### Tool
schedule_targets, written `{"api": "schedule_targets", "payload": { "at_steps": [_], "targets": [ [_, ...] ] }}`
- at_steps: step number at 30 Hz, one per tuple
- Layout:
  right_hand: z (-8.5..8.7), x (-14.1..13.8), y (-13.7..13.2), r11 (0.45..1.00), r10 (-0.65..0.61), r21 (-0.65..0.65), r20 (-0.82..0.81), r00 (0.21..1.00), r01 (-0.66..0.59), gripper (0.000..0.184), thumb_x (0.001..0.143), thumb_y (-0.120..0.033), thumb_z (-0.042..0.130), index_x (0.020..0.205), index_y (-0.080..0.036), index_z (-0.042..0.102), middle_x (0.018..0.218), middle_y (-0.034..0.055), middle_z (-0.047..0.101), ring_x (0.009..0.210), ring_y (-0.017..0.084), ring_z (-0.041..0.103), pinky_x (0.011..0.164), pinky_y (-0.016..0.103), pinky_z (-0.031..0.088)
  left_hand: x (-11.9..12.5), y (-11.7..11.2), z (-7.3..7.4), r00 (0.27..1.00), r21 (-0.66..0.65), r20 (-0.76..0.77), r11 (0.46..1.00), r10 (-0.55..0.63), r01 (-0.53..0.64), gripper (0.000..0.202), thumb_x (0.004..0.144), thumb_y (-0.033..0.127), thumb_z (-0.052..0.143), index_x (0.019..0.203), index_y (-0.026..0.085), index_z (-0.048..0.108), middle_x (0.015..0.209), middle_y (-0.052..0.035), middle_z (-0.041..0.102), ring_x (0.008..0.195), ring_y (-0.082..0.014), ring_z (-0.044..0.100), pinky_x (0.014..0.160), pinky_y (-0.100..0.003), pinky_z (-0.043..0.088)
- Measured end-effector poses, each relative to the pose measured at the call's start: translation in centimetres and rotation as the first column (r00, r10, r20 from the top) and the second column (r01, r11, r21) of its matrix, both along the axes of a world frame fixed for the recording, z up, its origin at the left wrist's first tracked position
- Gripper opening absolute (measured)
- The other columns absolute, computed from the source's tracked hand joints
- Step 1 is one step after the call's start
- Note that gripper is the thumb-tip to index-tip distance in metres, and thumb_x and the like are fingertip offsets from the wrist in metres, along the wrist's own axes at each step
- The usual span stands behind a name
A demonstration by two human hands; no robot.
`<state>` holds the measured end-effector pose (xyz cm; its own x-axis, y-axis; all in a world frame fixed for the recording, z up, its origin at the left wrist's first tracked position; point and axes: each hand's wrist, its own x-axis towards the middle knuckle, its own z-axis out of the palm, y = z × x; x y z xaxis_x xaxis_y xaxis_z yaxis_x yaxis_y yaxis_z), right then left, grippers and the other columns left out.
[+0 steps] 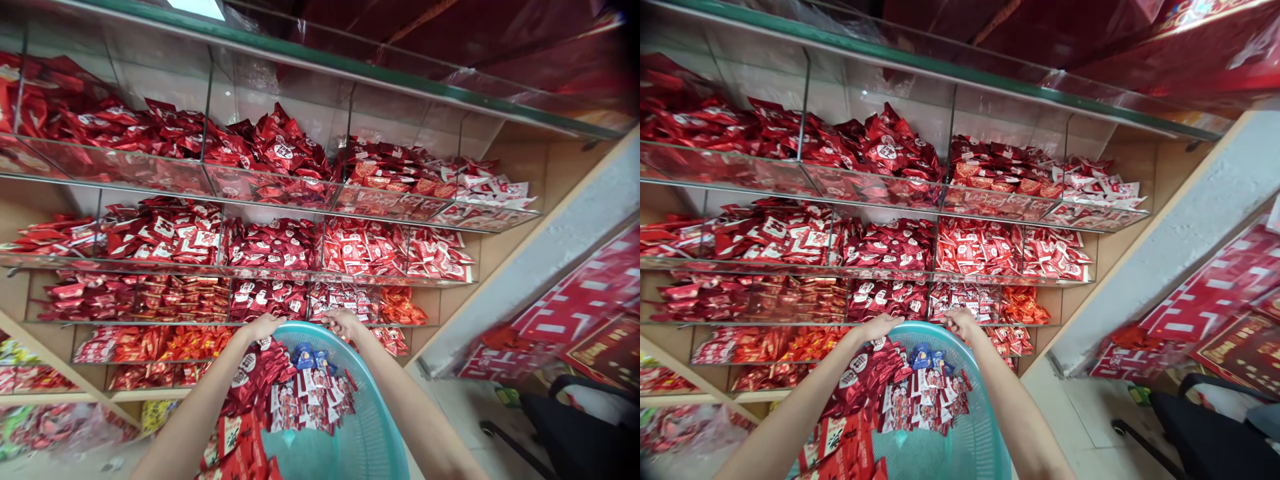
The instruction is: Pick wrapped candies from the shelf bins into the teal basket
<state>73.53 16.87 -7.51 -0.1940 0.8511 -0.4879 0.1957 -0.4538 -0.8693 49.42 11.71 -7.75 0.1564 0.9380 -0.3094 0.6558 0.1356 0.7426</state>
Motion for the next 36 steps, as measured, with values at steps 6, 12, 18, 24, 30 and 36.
{"api": "schedule_targets", "payload": {
  "at_steps": [6, 12, 18, 24, 30, 36],
  "targets": [
    [-0.1, 1.4, -1.2, 0.973, -0.118, 0.202, 0.018, 0.993, 0.112, 0.014, 0.076, -0.021, 0.053, 0.064, -0.017, 0.046, 0.056, 0.0001, 0.061, 0.036, 0.004, 0.042, 0.033, 0.015, 0.027, 0.0, 0.1, -0.2, 1.000, 0.005, 0.009, 1.000, -0.004, 0.004, 0.052, 0.063, 0.071, 0.041, 0.052, 0.021, 0.029, 0.048, 0.0054, 0.026, 0.047, -0.0084, 0.022, 0.050, -0.025, 0.019],
    [0.7, 4.2, -3.9, 0.920, -0.105, 0.384, 0.064, 0.992, 0.072, 0.017, 0.074, -0.032, 0.055, 0.068, -0.017, 0.049, 0.061, 0.0001, 0.063, 0.036, 0.005, 0.041, 0.036, 0.018, 0.028, 0.0, 0.2, -0.5, 1.000, 0.005, 0.018, 1.000, 0.012, -0.012, 0.052, 0.061, 0.071, 0.042, 0.050, 0.021, 0.029, 0.047, 0.0055, 0.025, 0.046, -0.0082, 0.022, 0.049, -0.025, 0.019],
    [3.0, 4.8, -8.6, 0.837, 0.275, 0.446, 0.157, 0.949, -0.317, 0.030, 0.076, -0.047, 0.051, 0.076, -0.017, 0.050, 0.065, -0.0002, 0.062, 0.040, 0.005, 0.042, 0.040, 0.017, 0.032, 0.0, 0.4, -0.8, 0.999, 0.000, 0.012, 0.999, 0.037, -0.037, 0.055, 0.057, 0.074, 0.043, 0.050, 0.021, 0.029, 0.046, 0.0058, 0.026, 0.047, -0.0082, 0.024, 0.049, -0.025, 0.019],
    [1.6, 1.3, -12.8, 0.689, 0.657, 0.170, 0.262, 0.707, -0.704, 0.015, 0.080, -0.033, 0.047, 0.075, -0.018, 0.048, 0.053, -0.0039, 0.059, 0.036, 0.006, 0.043, 0.037, 0.016, 0.032, 0.2, 0.2, -0.4, 0.999, -0.007, 0.008, 0.999, 0.049, -0.048, 0.055, 0.055, 0.073, 0.047, 0.050, 0.020, 0.035, 0.045, 0.0055, 0.030, 0.047, -0.0085, 0.027, 0.049, -0.024, 0.021],
    [-1.1, -1.1, -14.4, 0.631, 0.694, 0.045, 0.412, 0.590, -0.774, 0.011, 0.078, -0.021, 0.043, 0.070, -0.017, 0.050, 0.043, -0.0062, 0.051, 0.033, 0.007, 0.043, 0.037, 0.016, 0.033, 0.2, 0.1, -0.3, 0.999, -0.006, 0.018, 0.999, 0.045, -0.045, 0.055, 0.055, 0.072, 0.048, 0.049, 0.021, 0.030, 0.045, 0.0062, 0.026, 0.047, -0.0077, 0.023, 0.048, -0.024, 0.018],
    [0.1, -2.1, -13.2, 0.617, 0.654, 0.054, 0.520, 0.549, -0.786, 0.018, 0.075, -0.017, 0.042, 0.059, -0.017, 0.050, 0.042, -0.0049, 0.050, 0.037, 0.007, 0.045, 0.041, 0.016, 0.033, 0.1, 0.1, -0.7, 0.999, -0.013, 0.037, 0.999, 0.032, -0.031, 0.054, 0.059, 0.073, 0.043, 0.050, 0.020, 0.033, 0.046, 0.0053, 0.029, 0.047, -0.0085, 0.025, 0.049, -0.024, 0.019]
  ]
}}
